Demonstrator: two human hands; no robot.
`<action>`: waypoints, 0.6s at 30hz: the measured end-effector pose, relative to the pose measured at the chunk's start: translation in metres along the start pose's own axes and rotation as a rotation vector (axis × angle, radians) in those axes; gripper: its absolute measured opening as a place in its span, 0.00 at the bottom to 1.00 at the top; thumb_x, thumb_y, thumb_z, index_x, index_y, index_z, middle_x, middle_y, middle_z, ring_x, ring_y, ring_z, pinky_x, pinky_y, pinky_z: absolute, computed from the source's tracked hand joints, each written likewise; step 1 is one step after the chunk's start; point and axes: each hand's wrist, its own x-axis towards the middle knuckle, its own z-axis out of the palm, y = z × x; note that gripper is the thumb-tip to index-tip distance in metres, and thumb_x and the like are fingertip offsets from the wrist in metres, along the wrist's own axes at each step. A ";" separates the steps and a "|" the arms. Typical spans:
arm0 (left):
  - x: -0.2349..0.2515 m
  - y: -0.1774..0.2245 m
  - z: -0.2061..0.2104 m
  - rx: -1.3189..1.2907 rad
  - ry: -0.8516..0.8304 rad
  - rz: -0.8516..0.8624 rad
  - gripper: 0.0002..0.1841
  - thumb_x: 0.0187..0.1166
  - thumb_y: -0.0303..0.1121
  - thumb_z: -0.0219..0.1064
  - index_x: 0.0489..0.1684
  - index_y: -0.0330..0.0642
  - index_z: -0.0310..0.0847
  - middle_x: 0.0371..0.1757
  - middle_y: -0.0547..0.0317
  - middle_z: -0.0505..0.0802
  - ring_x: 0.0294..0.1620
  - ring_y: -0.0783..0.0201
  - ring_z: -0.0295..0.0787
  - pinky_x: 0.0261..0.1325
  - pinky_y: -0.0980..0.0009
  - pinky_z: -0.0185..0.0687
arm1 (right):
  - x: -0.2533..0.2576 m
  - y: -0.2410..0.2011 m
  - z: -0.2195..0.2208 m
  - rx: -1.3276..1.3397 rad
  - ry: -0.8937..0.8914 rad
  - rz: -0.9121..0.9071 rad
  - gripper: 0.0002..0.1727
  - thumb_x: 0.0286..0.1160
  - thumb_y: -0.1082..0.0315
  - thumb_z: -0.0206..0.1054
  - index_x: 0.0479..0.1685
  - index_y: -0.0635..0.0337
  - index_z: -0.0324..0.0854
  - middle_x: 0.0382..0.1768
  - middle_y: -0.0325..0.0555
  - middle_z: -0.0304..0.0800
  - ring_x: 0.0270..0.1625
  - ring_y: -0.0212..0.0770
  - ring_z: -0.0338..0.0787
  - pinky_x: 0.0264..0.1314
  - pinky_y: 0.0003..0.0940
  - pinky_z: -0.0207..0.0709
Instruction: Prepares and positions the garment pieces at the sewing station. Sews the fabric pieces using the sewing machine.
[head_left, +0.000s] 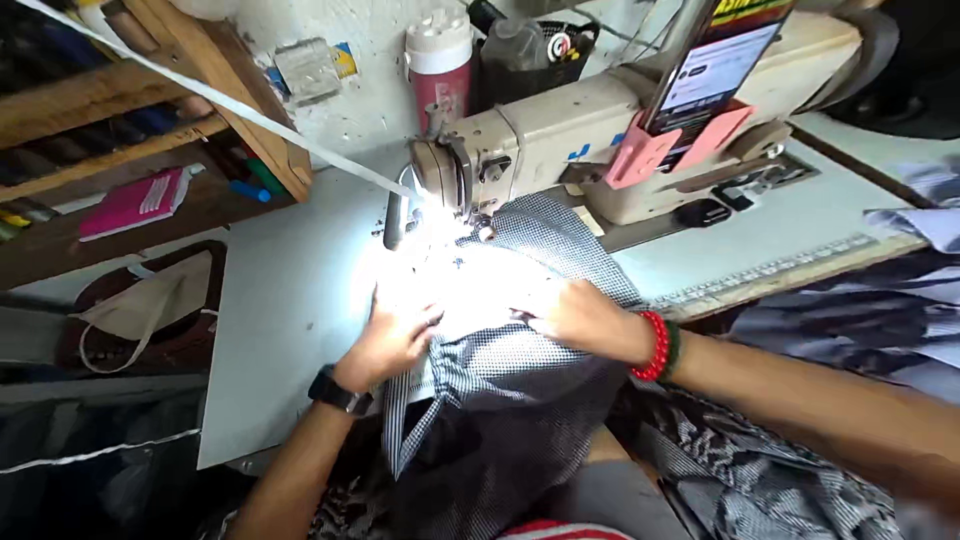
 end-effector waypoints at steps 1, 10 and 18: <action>-0.002 -0.004 0.003 0.005 0.019 -0.024 0.21 0.88 0.41 0.54 0.74 0.57 0.85 0.80 0.63 0.84 0.86 0.51 0.71 0.85 0.21 0.32 | -0.002 0.001 -0.001 0.030 -0.076 0.054 0.10 0.73 0.66 0.68 0.45 0.58 0.91 0.39 0.58 0.93 0.39 0.61 0.93 0.34 0.62 0.81; 0.000 0.000 0.001 0.053 0.044 0.060 0.19 0.82 0.40 0.62 0.68 0.58 0.89 0.80 0.66 0.84 0.88 0.51 0.67 0.86 0.23 0.32 | -0.011 -0.006 0.002 -0.023 -0.066 0.100 0.21 0.77 0.66 0.66 0.68 0.56 0.87 0.82 0.58 0.75 0.60 0.63 0.91 0.48 0.63 0.86; 0.003 -0.004 -0.003 0.016 0.021 0.016 0.18 0.83 0.38 0.61 0.66 0.57 0.91 0.78 0.67 0.85 0.89 0.54 0.66 0.88 0.24 0.27 | -0.012 0.009 -0.003 -0.045 -0.012 0.217 0.30 0.74 0.64 0.73 0.79 0.54 0.79 0.84 0.71 0.65 0.59 0.72 0.89 0.45 0.70 0.84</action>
